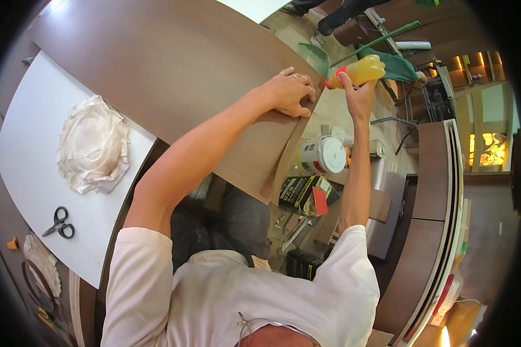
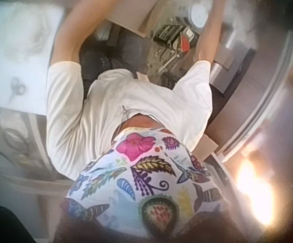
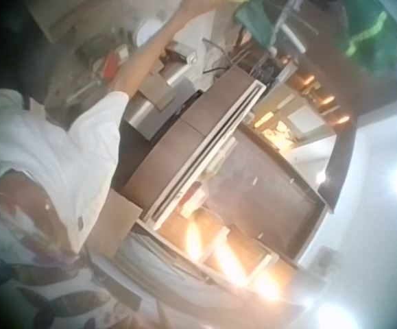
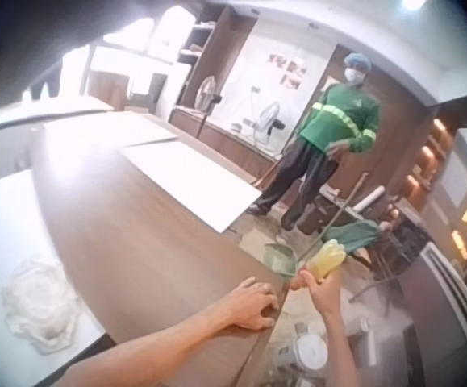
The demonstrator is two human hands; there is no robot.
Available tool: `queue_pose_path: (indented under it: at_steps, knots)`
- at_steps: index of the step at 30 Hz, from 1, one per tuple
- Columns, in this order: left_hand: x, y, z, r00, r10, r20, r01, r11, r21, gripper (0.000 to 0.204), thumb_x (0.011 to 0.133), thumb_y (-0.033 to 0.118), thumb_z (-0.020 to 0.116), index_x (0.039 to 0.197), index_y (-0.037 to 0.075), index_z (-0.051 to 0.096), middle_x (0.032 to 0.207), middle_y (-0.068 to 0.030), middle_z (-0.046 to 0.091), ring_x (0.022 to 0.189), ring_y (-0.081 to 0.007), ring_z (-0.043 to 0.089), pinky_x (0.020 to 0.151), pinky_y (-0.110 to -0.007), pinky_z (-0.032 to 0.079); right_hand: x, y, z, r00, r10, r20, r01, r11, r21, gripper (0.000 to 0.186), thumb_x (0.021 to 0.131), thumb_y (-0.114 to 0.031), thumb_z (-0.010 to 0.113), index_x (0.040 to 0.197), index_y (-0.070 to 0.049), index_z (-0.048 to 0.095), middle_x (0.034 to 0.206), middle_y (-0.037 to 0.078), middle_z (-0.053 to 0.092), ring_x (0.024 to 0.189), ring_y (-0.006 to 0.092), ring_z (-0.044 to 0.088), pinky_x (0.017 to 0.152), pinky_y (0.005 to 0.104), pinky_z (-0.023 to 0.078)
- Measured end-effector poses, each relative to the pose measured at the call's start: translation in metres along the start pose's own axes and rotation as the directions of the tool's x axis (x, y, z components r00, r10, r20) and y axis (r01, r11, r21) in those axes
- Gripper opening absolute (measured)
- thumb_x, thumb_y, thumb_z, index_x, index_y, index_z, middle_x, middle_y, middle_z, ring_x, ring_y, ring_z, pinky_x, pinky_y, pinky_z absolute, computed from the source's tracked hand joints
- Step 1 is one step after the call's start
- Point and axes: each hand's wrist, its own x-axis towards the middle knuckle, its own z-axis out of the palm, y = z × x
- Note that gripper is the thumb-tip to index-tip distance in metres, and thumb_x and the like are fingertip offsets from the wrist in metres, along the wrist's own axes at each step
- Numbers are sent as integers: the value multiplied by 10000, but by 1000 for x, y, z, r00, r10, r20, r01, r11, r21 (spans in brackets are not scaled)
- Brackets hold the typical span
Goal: The person applies glue from a bottle to the edge of a wooden board and then presses a thin wooden strip onto the glued edge. They use a roller to smooth the strip and ensure it adheres properly to the board.
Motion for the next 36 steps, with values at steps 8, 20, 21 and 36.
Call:
queue_pose_path:
  at_steps: [8, 20, 21, 36]
  knots:
    - [2, 0, 0, 999, -47, 0, 47, 999, 4, 410, 836, 444, 707, 1140, 168, 704, 1316, -68, 575, 1267, -261, 528, 1197, -491, 248, -10, -1, 1, 999, -22, -39, 32, 961, 274, 513, 845, -223, 797, 1213, -14, 507, 1139, 112, 621, 1026, 196, 626, 854, 340, 542]
    - [5, 4, -1, 997, -58, 46, 59, 998, -31, 343, 835, 411, 720, 1097, 190, 709, 1288, -49, 581, 1276, -247, 518, 1195, -503, 245, -5, -2, 6, 999, 37, 25, -40, 993, 111, 504, 856, -232, 790, 1205, 4, 514, 1089, 113, 650, 957, 200, 644, 887, 335, 492]
    - [4, 3, 2, 998, -57, 20, 57, 998, -25, 335, 832, 405, 723, 1089, 191, 712, 1282, -46, 585, 1272, -245, 520, 1193, -506, 248, -8, -4, 6, 999, 12, 35, -17, 991, 133, 514, 851, -230, 791, 1213, 4, 509, 1089, 121, 656, 969, 208, 651, 881, 340, 505]
    - [4, 2, 4, 998, -45, -46, 43, 998, -40, 218, 833, 357, 716, 967, 185, 732, 1209, -39, 614, 1240, -238, 540, 1180, -527, 257, -5, 1, 3, 999, -26, 42, 20, 992, 125, 501, 860, -221, 786, 1217, -1, 511, 1092, 102, 646, 971, 190, 642, 878, 323, 502]
